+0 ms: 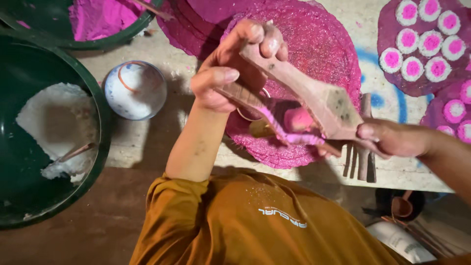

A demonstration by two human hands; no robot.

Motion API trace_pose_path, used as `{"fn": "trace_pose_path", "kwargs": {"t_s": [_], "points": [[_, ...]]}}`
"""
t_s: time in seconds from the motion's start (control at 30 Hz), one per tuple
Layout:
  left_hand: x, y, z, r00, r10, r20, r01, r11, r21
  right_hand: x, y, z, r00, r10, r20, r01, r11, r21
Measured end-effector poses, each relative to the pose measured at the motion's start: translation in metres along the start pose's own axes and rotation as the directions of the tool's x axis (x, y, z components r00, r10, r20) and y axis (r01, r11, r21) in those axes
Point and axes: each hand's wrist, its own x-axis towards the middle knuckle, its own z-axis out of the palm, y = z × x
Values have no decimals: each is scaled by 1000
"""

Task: The person uses a wooden mold and a metal ring to shape pink food mixture into small circular patterns on round mats. They take mixture from bowls and use a stick to adjust the dough within the mold.

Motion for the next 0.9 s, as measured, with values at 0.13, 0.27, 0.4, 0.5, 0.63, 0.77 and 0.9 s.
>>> {"fn": "trace_pose_path", "kwargs": {"t_s": [0.13, 0.27, 0.4, 0.5, 0.63, 0.77, 0.9], "points": [[13, 2, -23, 998, 65, -18, -65, 997, -29, -3, -8, -32, 992, 110, -60, -115, 990, -86], [8, -13, -50, 987, 101, -127, -128, 966, -223, 27, -51, -20, 960, 214, -179, -227, 972, -55], [-3, -33, -76, 970, 196, -144, -238, 887, -395, 41, -95, 2, 860, 400, -317, -441, 895, -68], [-7, -33, -90, 961, 257, -105, -278, 865, -418, 49, -112, 12, 901, 292, -322, -332, 940, -77], [-11, -12, -102, 953, 302, -1, -289, 910, -297, 66, -124, 24, 894, 277, -353, -360, 912, -196], [-19, -2, -102, 962, 272, -33, -269, 916, -298, 77, -128, 34, 933, 188, -307, -215, 975, -58], [-23, -21, -101, 958, 266, -111, -288, 889, -355, 72, -126, 34, 871, 329, -366, -376, 924, -66]]}}
